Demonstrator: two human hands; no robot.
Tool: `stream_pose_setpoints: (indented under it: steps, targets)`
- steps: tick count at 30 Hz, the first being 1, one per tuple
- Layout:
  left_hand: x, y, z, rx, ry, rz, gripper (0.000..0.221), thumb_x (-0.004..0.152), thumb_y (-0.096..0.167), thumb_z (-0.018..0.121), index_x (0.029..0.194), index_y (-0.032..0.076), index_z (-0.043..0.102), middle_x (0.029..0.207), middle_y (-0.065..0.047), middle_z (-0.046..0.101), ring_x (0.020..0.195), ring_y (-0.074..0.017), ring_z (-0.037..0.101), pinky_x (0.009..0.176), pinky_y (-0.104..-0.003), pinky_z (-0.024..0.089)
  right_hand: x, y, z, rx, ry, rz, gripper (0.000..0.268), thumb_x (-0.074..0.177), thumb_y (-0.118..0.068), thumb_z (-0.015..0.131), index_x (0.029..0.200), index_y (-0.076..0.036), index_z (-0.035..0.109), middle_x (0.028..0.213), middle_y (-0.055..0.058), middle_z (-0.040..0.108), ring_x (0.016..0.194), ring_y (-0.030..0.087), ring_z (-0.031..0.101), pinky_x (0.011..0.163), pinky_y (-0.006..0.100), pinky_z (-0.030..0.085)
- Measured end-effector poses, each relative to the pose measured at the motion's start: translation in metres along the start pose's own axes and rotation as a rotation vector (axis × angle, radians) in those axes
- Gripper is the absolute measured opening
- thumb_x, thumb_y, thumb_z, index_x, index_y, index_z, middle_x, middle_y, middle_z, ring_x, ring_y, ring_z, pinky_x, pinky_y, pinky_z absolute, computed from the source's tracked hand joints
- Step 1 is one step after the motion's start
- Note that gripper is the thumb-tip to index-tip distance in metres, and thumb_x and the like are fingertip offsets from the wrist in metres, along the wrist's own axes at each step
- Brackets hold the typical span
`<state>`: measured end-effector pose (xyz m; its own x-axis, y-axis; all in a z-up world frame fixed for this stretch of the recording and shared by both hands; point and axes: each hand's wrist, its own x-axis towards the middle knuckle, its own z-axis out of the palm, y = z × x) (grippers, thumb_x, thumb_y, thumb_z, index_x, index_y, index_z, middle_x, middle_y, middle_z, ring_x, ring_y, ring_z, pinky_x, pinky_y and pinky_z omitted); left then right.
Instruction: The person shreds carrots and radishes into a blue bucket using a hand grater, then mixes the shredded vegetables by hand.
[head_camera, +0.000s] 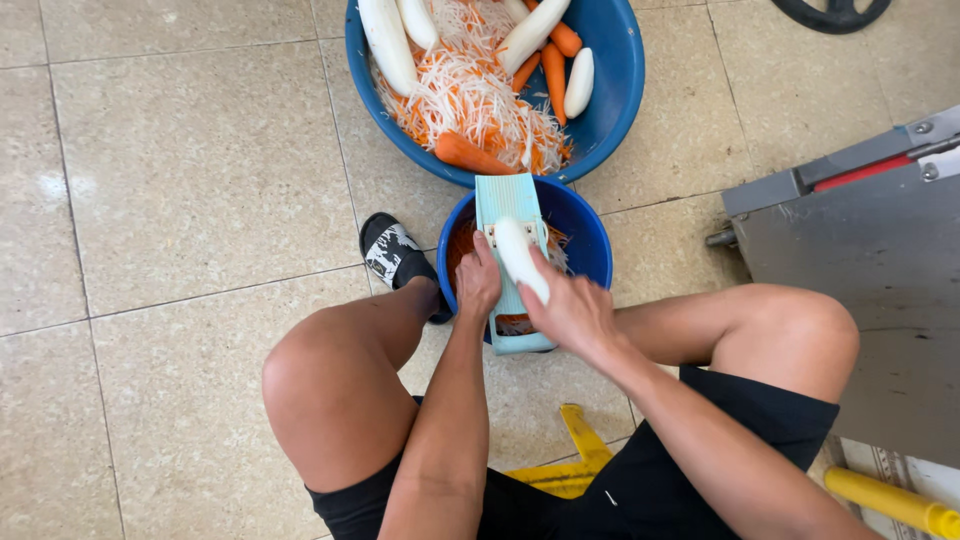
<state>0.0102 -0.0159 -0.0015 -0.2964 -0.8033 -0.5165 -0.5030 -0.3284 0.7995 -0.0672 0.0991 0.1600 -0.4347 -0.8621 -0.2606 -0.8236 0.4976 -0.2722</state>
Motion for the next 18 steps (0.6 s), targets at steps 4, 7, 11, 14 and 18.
stream_pose_setpoints:
  steps: [4,7,11,14,18]
  targets:
    - [-0.007,0.010,0.001,-0.022,0.013,-0.024,0.082,0.102,0.060,0.023,0.106,0.000,0.077,0.108,-0.032,0.070,0.110,-0.0508,0.063,0.101,-0.054,0.044,0.119,-0.014,-0.022,0.012,0.060,0.004,0.065,0.096,-0.043,0.056,0.154,-0.019,0.043,0.083,0.023,0.075,0.070,0.042,0.074,0.067,0.054,0.060]
    - [-0.012,0.013,0.000,-0.032,0.014,-0.030,0.080,0.102,0.060,0.023,0.107,0.000,0.076,0.110,-0.032,0.069,0.111,-0.0508,0.062,0.100,-0.054,0.044,0.092,-0.003,-0.031,0.031,0.077,-0.034,0.061,0.097,-0.042,0.056,0.153,-0.021,0.047,0.084,0.023,0.076,0.069,0.041,0.074,0.068,0.053,0.060]
    - [-0.010,0.009,0.002,-0.045,-0.018,-0.014,0.082,0.103,0.060,0.021,0.107,-0.001,0.077,0.110,-0.033,0.071,0.111,-0.0501,0.064,0.101,-0.053,0.046,-0.034,0.010,-0.016,0.017,-0.063,0.028,0.066,0.091,-0.042,0.057,0.152,-0.021,0.046,0.082,0.021,0.076,0.064,0.040,0.076,0.060,0.056,0.062]
    - [-0.006,0.006,0.004,0.013,-0.024,0.021,0.084,0.105,0.059,0.017,0.110,-0.002,0.075,0.114,-0.035,0.067,0.113,-0.0528,0.059,0.103,-0.054,0.042,-0.017,0.007,-0.007,-0.037,-0.055,0.027,0.066,0.092,-0.044,0.059,0.152,-0.020,0.047,0.077,0.026,0.074,0.066,0.042,0.075,0.063,0.056,0.061]
    - [-0.010,0.011,0.000,-0.031,-0.021,-0.035,0.081,0.102,0.060,0.022,0.109,0.000,0.076,0.111,-0.033,0.069,0.112,-0.0499,0.063,0.101,-0.053,0.044,0.109,-0.015,-0.015,0.003,0.081,0.025,0.063,0.095,-0.042,0.057,0.152,-0.017,0.048,0.077,0.025,0.074,0.066,0.043,0.074,0.063,0.055,0.061]
